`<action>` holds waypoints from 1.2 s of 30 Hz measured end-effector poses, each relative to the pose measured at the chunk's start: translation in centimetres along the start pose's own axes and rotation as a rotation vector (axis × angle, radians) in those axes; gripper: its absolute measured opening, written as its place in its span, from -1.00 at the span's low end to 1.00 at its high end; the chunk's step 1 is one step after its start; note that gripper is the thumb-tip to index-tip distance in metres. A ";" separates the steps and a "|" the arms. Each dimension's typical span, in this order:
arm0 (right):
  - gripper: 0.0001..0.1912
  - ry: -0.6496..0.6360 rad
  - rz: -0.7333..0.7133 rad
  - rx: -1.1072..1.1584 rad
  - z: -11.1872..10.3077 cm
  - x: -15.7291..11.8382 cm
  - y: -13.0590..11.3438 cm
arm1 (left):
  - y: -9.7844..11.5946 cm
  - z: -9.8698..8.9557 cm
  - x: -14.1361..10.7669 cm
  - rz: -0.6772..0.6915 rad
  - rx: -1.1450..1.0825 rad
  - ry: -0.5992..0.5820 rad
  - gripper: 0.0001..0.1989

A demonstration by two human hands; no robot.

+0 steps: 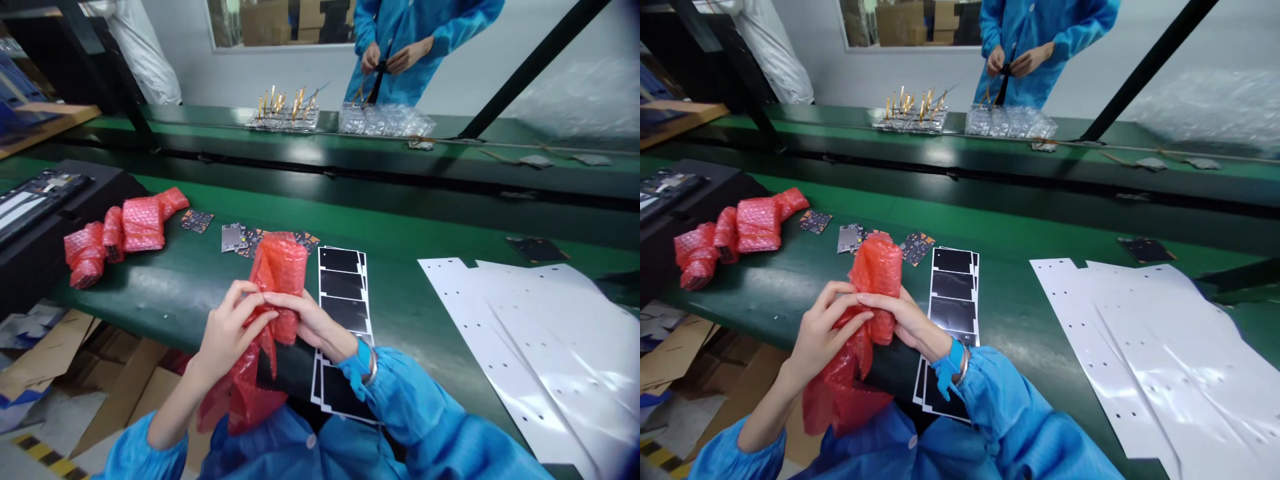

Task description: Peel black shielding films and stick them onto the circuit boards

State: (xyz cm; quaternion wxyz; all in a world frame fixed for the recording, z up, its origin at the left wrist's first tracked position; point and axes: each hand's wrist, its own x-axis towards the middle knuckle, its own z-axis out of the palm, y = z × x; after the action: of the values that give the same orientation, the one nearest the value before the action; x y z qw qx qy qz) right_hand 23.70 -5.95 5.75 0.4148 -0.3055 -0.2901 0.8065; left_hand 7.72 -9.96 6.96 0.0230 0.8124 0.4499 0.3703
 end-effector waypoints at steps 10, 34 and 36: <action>-0.40 0.145 -0.035 -0.084 0.3 1.1 0.6 | 0.0 1.2 0.0 0.120 0.289 0.002 -0.84; -0.40 0.079 -0.041 -0.112 -1.7 1.6 0.4 | -3.1 0.1 0.5 0.069 -0.072 -0.013 -0.88; -0.43 0.058 -0.045 -0.104 -1.6 1.5 0.2 | -3.3 -0.3 0.8 0.087 -0.077 -0.092 -0.91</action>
State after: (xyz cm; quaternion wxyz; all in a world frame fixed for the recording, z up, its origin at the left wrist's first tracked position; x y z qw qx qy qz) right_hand 24.08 -4.42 4.13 0.4245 -0.3434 -0.3263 0.7716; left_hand 5.44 -7.45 6.40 0.0591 0.8457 0.3981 0.3504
